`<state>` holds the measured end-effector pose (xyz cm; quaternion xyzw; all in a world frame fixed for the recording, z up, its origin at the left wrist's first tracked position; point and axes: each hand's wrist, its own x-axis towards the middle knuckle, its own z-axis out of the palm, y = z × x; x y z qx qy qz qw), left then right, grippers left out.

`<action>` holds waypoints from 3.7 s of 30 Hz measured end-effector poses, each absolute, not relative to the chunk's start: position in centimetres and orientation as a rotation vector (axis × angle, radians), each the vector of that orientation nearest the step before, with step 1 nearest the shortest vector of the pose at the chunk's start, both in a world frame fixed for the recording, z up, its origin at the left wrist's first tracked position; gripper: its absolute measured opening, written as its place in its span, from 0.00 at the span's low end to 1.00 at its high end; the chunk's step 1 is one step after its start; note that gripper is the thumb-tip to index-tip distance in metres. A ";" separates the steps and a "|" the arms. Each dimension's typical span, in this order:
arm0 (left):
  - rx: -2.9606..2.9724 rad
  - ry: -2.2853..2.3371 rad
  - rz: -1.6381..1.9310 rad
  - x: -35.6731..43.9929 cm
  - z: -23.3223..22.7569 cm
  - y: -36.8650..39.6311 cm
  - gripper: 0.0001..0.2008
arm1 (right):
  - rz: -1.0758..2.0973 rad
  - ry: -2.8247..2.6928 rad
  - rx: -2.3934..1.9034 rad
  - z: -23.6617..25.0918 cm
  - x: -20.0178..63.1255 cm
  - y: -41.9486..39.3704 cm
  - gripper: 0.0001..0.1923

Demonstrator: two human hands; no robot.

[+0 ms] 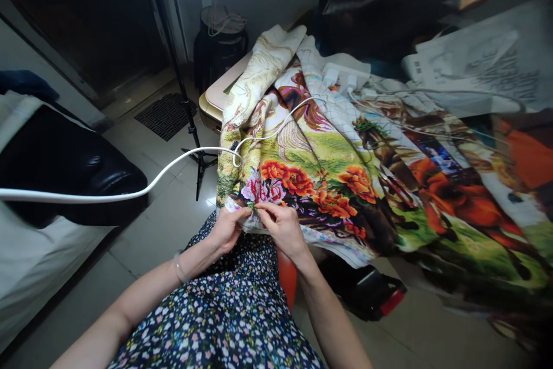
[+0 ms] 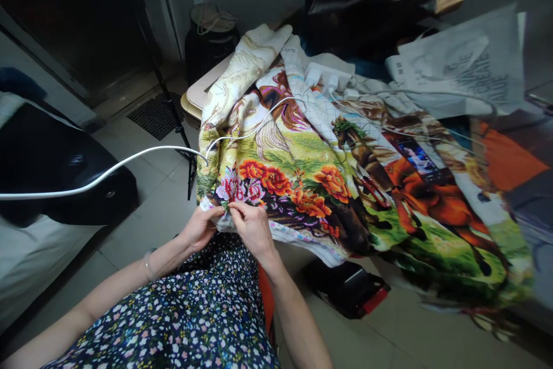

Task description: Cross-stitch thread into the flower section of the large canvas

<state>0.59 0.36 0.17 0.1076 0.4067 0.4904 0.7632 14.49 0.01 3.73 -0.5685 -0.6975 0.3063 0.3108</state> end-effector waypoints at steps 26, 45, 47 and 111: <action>0.151 0.863 1.077 0.7 -0.1 0.5 0.16 | 0.712 -1.953 -1.424 2.8 15.1 0.8 0.09; 0.105 0.845 1.081 0.8 0.1 0.7 0.13 | 0.849 -1.844 -1.281 1.8 15.2 1.6 0.09; 0.107 0.853 1.082 0.8 0.0 0.7 0.14 | 0.841 -1.833 -1.286 2.0 15.0 1.7 0.08; 0.231 0.850 1.125 1.1 -0.4 0.1 0.15 | 0.682 -1.932 -1.562 4.1 13.8 -0.2 0.13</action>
